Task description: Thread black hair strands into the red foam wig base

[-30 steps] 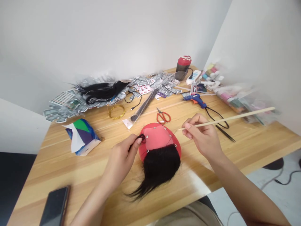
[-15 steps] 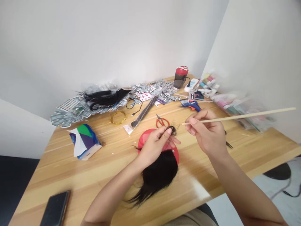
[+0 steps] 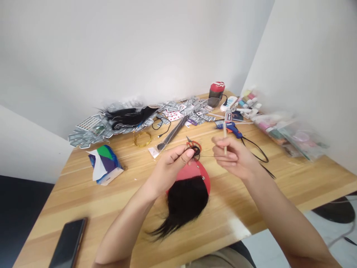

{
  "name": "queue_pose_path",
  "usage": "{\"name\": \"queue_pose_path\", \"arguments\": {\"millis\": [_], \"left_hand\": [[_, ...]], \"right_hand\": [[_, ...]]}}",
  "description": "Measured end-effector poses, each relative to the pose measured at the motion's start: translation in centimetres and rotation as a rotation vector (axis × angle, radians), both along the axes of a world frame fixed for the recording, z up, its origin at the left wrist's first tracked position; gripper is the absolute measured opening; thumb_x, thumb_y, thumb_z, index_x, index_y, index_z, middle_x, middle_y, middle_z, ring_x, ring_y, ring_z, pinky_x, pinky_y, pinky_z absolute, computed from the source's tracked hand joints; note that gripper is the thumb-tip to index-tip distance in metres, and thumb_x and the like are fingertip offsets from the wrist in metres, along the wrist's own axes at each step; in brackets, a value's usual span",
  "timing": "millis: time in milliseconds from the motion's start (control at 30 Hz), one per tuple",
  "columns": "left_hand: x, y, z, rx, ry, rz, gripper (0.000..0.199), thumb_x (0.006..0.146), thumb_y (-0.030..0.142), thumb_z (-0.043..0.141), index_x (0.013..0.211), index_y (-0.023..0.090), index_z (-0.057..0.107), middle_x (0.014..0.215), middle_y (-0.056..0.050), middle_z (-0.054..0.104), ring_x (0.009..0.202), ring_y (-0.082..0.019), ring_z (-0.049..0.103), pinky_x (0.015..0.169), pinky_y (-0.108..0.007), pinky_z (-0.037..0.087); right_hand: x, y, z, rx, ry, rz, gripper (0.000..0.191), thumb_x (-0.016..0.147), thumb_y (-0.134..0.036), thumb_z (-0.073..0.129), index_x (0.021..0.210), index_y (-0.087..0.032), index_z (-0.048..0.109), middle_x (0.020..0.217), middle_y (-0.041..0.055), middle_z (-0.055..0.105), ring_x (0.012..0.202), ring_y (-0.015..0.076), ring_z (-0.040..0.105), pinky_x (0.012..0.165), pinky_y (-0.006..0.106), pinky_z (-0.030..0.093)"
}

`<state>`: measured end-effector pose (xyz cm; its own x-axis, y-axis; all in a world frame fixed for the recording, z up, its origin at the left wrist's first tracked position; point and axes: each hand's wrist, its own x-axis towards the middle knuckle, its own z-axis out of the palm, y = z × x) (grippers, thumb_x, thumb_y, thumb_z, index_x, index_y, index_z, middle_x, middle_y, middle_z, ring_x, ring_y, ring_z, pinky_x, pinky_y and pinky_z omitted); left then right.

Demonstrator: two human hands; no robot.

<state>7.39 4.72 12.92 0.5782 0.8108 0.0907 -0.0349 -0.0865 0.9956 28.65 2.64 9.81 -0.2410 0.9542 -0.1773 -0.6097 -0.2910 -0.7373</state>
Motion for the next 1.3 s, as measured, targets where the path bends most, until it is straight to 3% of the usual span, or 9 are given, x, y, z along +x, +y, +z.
{"name": "queue_pose_path", "arguments": {"millis": [100, 233, 500, 700, 833, 900, 967, 1167, 1300], "left_hand": [[-0.3, -0.8, 0.2, 0.026, 0.016, -0.037, 0.041, 0.091, 0.055, 0.066, 0.073, 0.018, 0.062, 0.072, 0.002, 0.054, 0.070, -0.013, 0.049, 0.069, -0.024, 0.042], [0.0, -1.1, -1.5, 0.054, 0.028, -0.022, 0.042, 0.092, 0.057, 0.063, 0.077, 0.017, 0.064, 0.075, 0.000, 0.058, 0.073, -0.015, 0.054, 0.071, -0.025, 0.044], [-1.9, -1.1, -2.4, 0.089, -0.010, 0.210, 0.043, 0.095, 0.059, 0.061, 0.079, 0.019, 0.066, 0.077, 0.000, 0.061, 0.076, -0.015, 0.054, 0.073, -0.025, 0.043], [-4.4, -1.5, -2.3, 0.092, -0.019, 0.367, 0.046, 0.092, 0.061, 0.065, 0.071, 0.020, 0.061, 0.065, 0.004, 0.045, 0.061, -0.011, 0.038, 0.057, -0.023, 0.032], [-4.6, -1.6, -2.1, 0.056, -0.031, 0.434, 0.052, 0.086, 0.066, 0.069, 0.067, 0.019, 0.057, 0.060, 0.006, 0.037, 0.052, -0.009, 0.023, 0.046, -0.024, 0.021], [-5.0, -1.7, -1.8, 0.032, -0.052, 0.489, 0.055, 0.085, 0.070, 0.068, 0.068, 0.020, 0.053, 0.061, 0.007, 0.037, 0.050, -0.008, 0.019, 0.044, -0.024, 0.017], [-5.7, -1.9, -1.5, 0.009, -0.070, 0.531, 0.056, 0.084, 0.071, 0.067, 0.068, 0.020, 0.050, 0.061, 0.007, 0.036, 0.050, -0.008, 0.017, 0.044, -0.023, 0.014], [-7.1, -3.3, -2.4, -0.047, -0.013, 0.440, 0.056, 0.087, 0.068, 0.066, 0.065, 0.018, 0.053, 0.060, 0.005, 0.038, 0.052, -0.008, 0.022, 0.047, -0.024, 0.019], [-7.1, -3.9, -3.4, -0.083, 0.028, 0.328, 0.055, 0.091, 0.066, 0.062, 0.066, 0.018, 0.054, 0.061, 0.004, 0.040, 0.055, -0.009, 0.031, 0.050, -0.023, 0.024]], "right_hand": [[-1.8, -0.8, -0.9, -0.046, 0.021, 0.148, 0.041, 0.081, -0.032, 0.078, 0.062, -0.021, 0.044, 0.038, -0.0151, 0.029, 0.034, 0.0032, 0.004, 0.028, 0.010, 0.019], [-3.7, -1.9, -1.3, -0.049, 0.051, 0.219, 0.043, 0.079, -0.045, 0.083, 0.065, -0.019, 0.054, 0.034, -0.0131, 0.034, 0.031, 0.0032, 0.010, 0.027, 0.011, 0.019], [-1.4, -0.8, -1.8, -0.006, 0.062, -0.169, 0.047, 0.070, -0.038, 0.093, 0.064, -0.020, 0.050, 0.044, -0.0132, 0.034, 0.039, 0.0040, 0.011, 0.032, 0.009, 0.024], [-2.3, -1.3, -3.8, 0.009, -0.063, -0.205, 0.045, 0.067, -0.042, 0.096, 0.067, -0.018, 0.059, 0.052, -0.0072, 0.049, 0.043, 0.0035, 0.026, 0.037, 0.012, 0.024], [-1.8, -1.8, -2.8, 0.059, -0.084, -0.225, 0.063, 0.060, -0.063, 0.092, 0.059, -0.021, 0.046, 0.049, -0.0100, 0.033, 0.044, 0.0065, 0.021, 0.039, 0.017, 0.025], [-0.6, -1.8, -2.8, 0.098, -0.352, -0.234, 0.073, 0.072, -0.086, 0.066, 0.055, -0.023, 0.031, 0.047, -0.0099, 0.021, 0.043, 0.0094, 0.017, 0.039, 0.022, 0.024], [0.8, -1.5, -3.6, 0.106, -0.879, -0.155, 0.073, 0.082, -0.094, 0.031, 0.054, -0.026, 0.030, 0.046, -0.0074, 0.023, 0.042, 0.0127, 0.024, 0.043, 0.027, 0.027], [2.6, -1.0, -7.4, 0.004, -1.399, 0.093, 0.048, 0.077, -0.049, 0.075, 0.046, -0.023, 0.050, 0.045, 0.0036, 0.054, 0.048, 0.0197, 0.049, 0.053, 0.031, 0.027], [4.1, -4.4, -5.6, 0.015, -1.527, 0.239, 0.018, 0.077, -0.034, 0.079, 0.070, -0.019, 0.071, 0.069, 0.0074, 0.074, 0.064, 0.0252, 0.065, 0.060, 0.032, 0.042]]}}
